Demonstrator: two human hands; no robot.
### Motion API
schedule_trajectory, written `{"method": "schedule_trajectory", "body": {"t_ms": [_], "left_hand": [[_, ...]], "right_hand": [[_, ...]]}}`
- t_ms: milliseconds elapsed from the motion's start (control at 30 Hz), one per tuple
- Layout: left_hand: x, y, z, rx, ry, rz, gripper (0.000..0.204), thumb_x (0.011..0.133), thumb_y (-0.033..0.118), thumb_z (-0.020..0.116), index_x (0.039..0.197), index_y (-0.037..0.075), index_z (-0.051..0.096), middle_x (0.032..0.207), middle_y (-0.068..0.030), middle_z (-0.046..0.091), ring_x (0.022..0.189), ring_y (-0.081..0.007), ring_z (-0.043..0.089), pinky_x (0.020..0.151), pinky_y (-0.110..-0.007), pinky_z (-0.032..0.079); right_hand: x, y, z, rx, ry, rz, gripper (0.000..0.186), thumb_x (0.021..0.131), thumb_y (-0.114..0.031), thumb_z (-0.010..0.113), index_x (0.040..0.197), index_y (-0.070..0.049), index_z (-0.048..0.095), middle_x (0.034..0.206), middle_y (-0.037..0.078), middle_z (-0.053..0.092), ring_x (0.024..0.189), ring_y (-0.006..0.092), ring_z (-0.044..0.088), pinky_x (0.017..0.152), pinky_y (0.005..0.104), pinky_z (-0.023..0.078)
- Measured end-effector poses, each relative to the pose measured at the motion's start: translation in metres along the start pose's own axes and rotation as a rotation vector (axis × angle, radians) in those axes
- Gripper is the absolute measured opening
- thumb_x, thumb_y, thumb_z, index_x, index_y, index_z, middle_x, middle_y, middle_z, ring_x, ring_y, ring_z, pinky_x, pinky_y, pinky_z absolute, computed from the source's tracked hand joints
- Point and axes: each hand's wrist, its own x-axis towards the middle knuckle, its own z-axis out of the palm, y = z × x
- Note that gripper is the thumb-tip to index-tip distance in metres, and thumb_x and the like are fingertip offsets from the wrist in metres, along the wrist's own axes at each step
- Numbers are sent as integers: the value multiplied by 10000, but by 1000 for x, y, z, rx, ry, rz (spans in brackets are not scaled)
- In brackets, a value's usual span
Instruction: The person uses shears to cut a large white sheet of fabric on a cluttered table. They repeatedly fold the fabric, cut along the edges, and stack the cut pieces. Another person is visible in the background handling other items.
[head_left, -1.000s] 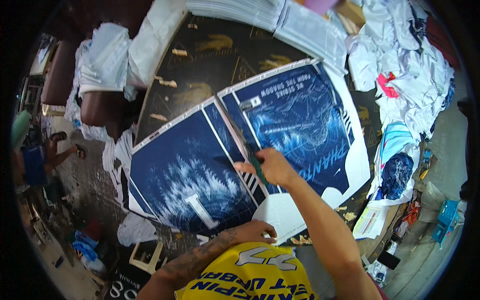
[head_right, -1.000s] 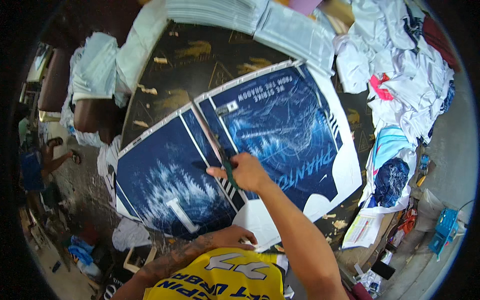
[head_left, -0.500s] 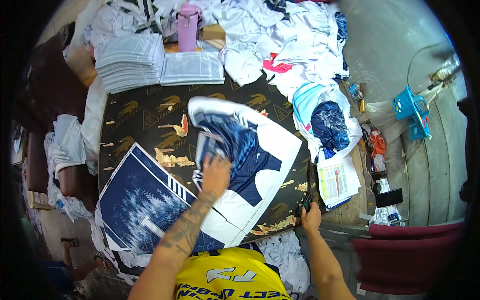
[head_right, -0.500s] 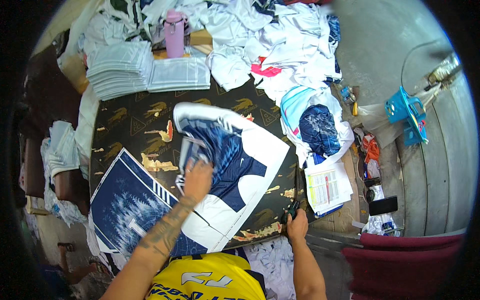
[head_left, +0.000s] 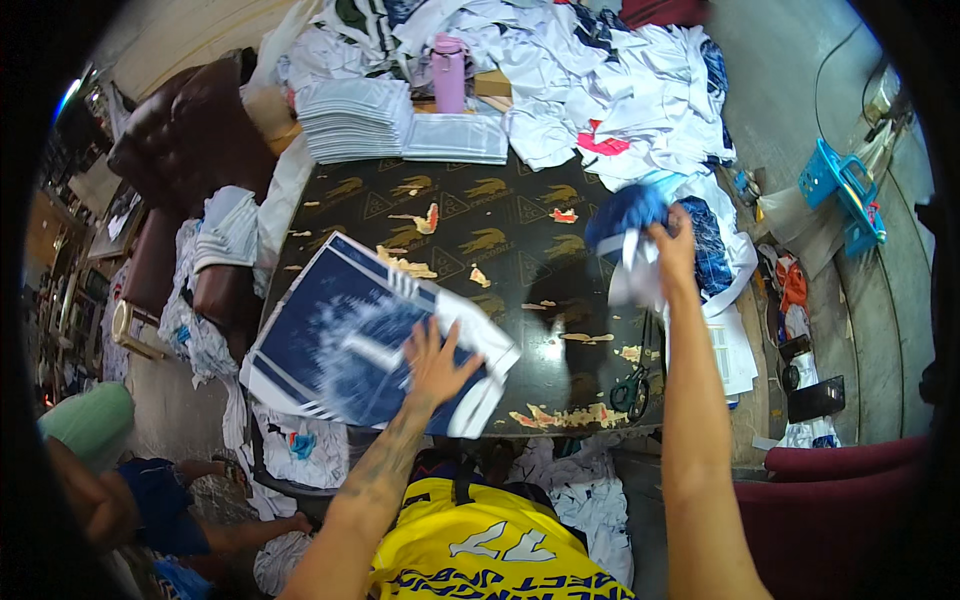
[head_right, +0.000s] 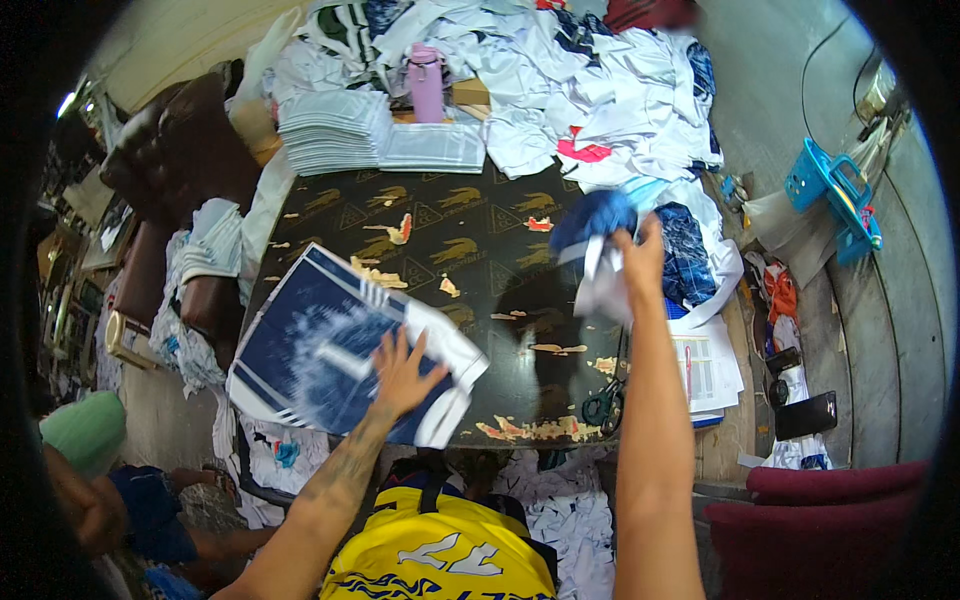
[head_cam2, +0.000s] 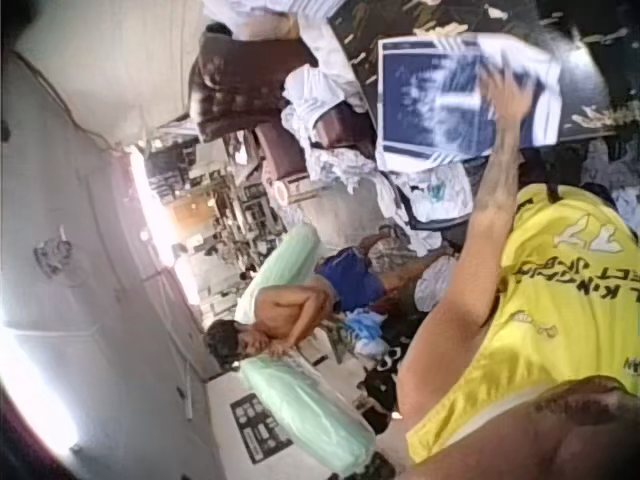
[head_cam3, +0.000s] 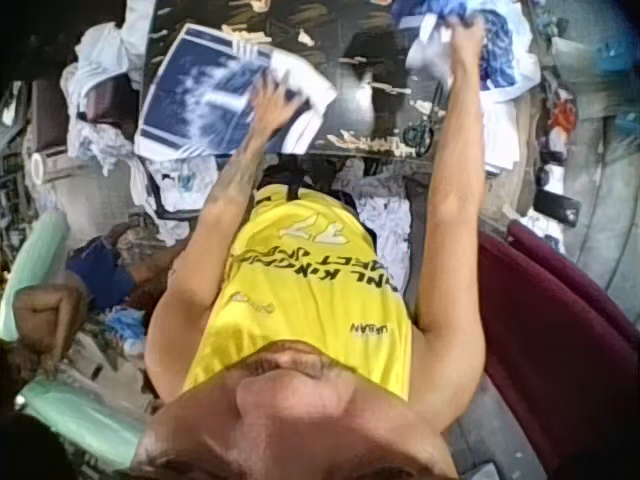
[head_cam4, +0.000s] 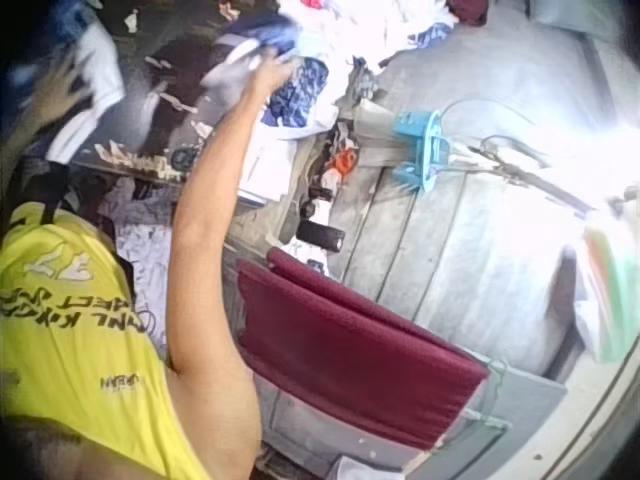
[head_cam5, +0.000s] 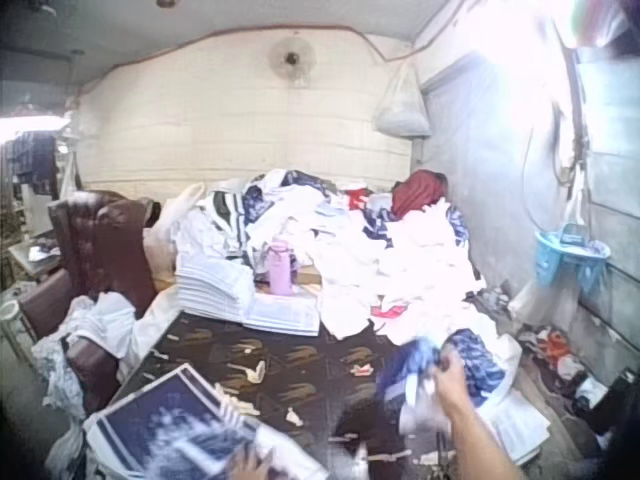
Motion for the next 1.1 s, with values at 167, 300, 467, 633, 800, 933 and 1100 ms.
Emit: {"method": "schedule_trajectory", "body": {"t_ms": [167,300,467,633,800,933,1100], "left_hand": [[54,-73,-31,-123,552,19,682,973,367,744,1553,93,512,1622,-238,442,1525,-441,380,1252,-630,278],[-63,-177,-59,-7,722,-331,446,929,236,807,1304,37,672,1268,-205,683,1206,-423,615,1050,-542,464],[-149,-187,-20,30,490,-222,359,924,270,821,1174,85,643,1219,-154,592,1183,-406,549,1008,-536,420],[-154,-174,-64,-660,187,-454,126,1081,143,654,1104,71,554,768,-66,598,513,-184,561,460,-338,422],[-159,-189,-138,-1299,449,-532,327,1072,126,681,1390,123,605,854,11,590,524,-48,460,455,-216,349],[-70,-226,-164,-1388,301,-531,222,1076,196,695,1234,44,665,934,-15,654,738,-119,660,676,-269,534],[51,-273,-147,-178,168,-354,240,982,207,793,1056,-5,707,921,-89,733,815,-180,705,693,-366,508]], "right_hand": [[-51,-27,-13,-384,-188,-254,472,991,-210,774,1397,-3,650,1329,160,722,1089,219,721,926,377,574],[-228,19,-7,-624,-433,218,544,935,-328,854,1299,42,691,1199,215,734,1112,362,721,977,436,571],[-314,82,-11,-804,52,286,615,946,-371,833,1316,75,629,1225,243,611,1122,447,620,957,533,501],[-311,47,0,-890,-166,315,283,995,-179,780,1151,-30,597,957,132,626,852,294,668,712,414,532],[-286,-30,12,4,-88,664,328,990,-37,774,1278,-47,618,768,8,659,627,94,590,553,259,439],[-205,-46,30,-206,-538,466,242,962,-71,817,1167,-21,698,981,73,795,833,101,691,714,264,508],[-144,23,80,-606,-445,-57,227,915,-184,852,939,1,723,757,52,680,714,170,625,715,332,505]]}}
